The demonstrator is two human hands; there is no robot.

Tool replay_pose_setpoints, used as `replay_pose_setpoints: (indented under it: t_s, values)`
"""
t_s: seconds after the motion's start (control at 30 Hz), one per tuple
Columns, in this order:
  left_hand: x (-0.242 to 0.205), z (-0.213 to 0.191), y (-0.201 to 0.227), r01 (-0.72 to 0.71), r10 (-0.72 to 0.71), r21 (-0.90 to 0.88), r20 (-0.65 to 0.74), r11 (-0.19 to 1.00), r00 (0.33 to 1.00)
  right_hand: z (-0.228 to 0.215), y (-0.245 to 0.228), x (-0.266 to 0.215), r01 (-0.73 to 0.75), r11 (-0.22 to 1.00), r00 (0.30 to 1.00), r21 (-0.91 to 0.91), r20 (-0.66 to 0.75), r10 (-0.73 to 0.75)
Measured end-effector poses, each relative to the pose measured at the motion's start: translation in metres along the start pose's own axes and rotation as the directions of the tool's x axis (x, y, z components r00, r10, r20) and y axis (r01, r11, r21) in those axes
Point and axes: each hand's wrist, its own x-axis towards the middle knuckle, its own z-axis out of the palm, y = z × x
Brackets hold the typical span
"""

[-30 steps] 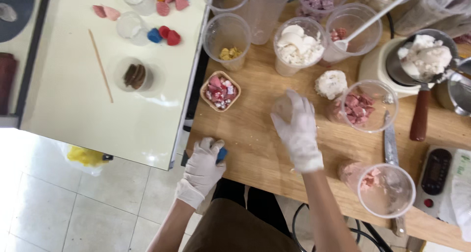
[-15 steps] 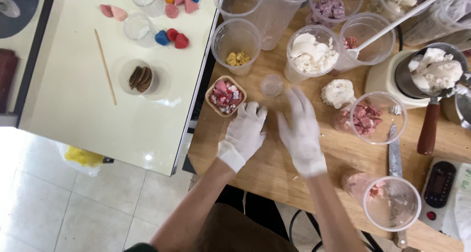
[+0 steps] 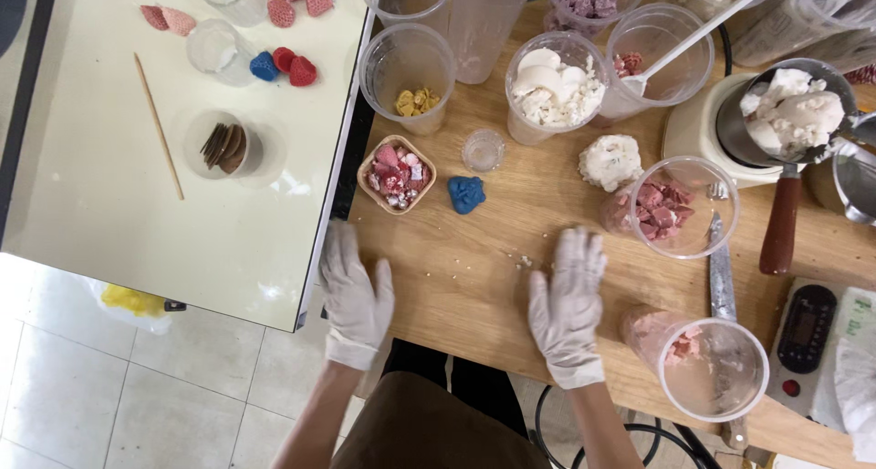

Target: The person prepares decorative wax elements by sorting colored wax pieces into small containers, rolling a blue piece of material by hand, and using a heat tool to soften or adhere pieces to a white wax base.

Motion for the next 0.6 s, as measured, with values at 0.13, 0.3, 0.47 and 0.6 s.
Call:
replay_pose_setpoints:
  t_s: [0.13,0.3,0.47,0.6]
  values:
    - [0.018,0.020,-0.013,0.104,-0.136,0.120,0.296,0.987,0.946,-0.006,-0.019,-0.003,0.129,0.984,0.990,0.125,0.044,-0.135]
    - [0.002,0.017,0.054,-0.302,0.079,0.251,0.635,0.920,0.768,-0.023,-0.015,-0.010,0.158,0.915,0.984,0.370,0.019,-0.178]
    - [0.003,0.034,0.091,-0.435,0.487,-0.233,0.554,0.869,0.675,-0.019,-0.002,-0.025,-0.140,0.953,0.989,0.270,-0.011,0.148]
    - [0.005,0.036,0.104,-0.418,0.604,-0.453,0.435,0.788,0.668,0.000,-0.031,-0.027,-0.095,0.995,0.989,0.042,-0.112,0.099]
